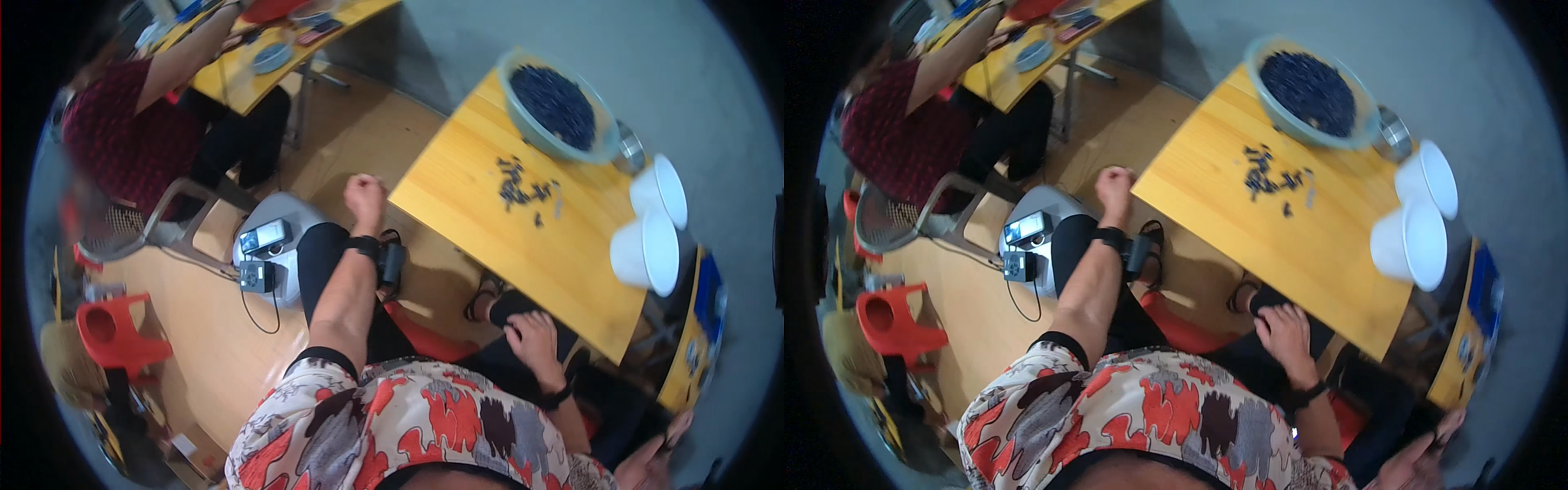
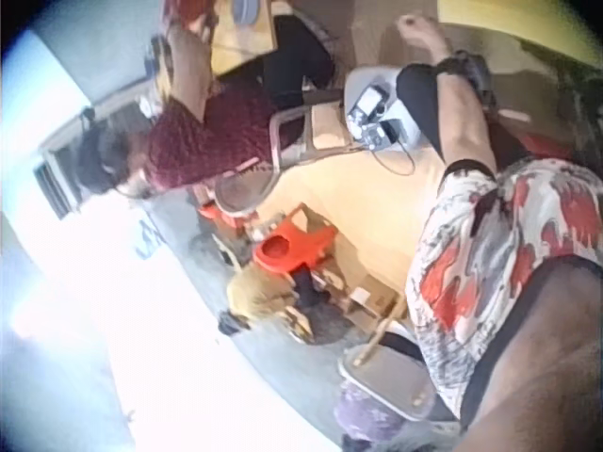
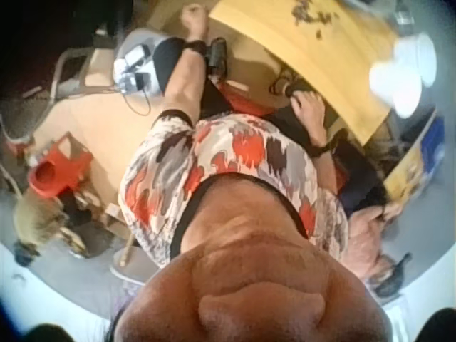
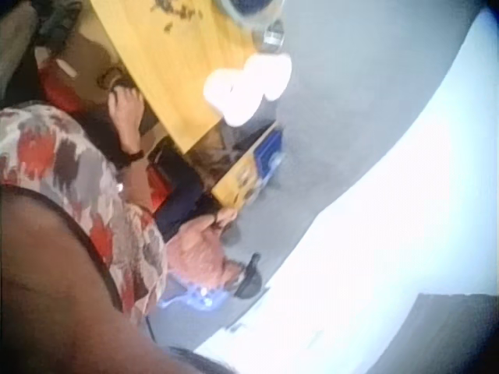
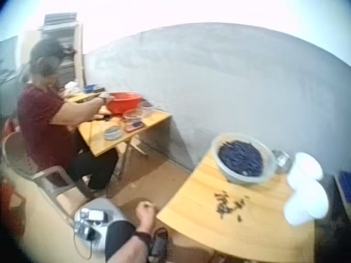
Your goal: Assembling small plastic and metal components at a workbench by inserting silver pins into black plastic sockets.
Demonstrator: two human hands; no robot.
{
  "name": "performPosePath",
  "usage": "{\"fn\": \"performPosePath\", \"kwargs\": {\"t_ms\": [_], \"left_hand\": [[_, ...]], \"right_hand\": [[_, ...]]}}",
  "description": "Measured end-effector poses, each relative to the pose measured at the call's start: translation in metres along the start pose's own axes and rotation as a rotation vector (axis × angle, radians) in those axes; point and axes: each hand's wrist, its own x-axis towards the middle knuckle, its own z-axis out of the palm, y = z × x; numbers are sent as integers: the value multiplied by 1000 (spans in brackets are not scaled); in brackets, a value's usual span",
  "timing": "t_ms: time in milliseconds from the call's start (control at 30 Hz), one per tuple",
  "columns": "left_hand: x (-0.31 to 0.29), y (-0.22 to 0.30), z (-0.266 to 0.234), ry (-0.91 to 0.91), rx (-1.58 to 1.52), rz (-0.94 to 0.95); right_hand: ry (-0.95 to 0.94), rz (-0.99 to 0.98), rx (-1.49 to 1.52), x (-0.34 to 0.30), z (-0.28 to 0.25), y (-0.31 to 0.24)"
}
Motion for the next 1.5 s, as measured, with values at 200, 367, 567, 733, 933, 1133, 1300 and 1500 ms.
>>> {"fn": "performPosePath", "kwargs": {"t_ms": [200, 367, 567, 733, 933, 1133, 1300, 1500], "left_hand": [[6, 104, -51, -181, -356, 71], [-62, 177, -34, -645, -228, 244], [-134, 180, 17, -932, 169, 475], [-157, 179, 46, -969, 301, 631], [-158, 173, 58, -1019, 217, 652], [-150, 160, 43, -1102, -155, 67], [-143, 163, 18, -997, -315, -61], [-144, 158, 2, -1025, -341, -52]], "right_hand": [[78, 11, 70, -14, -1, 5], [110, 26, 185, -21, -6, 6], [181, 74, 383, -6, -37, -5], [218, 111, 438, 10, -60, -1], [348, 131, 452, 28, -56, 8], [353, 201, 462, 36, -47, 16], [381, 241, 493, 51, -43, 24], [359, 219, 302, 87, -40, 28]]}}
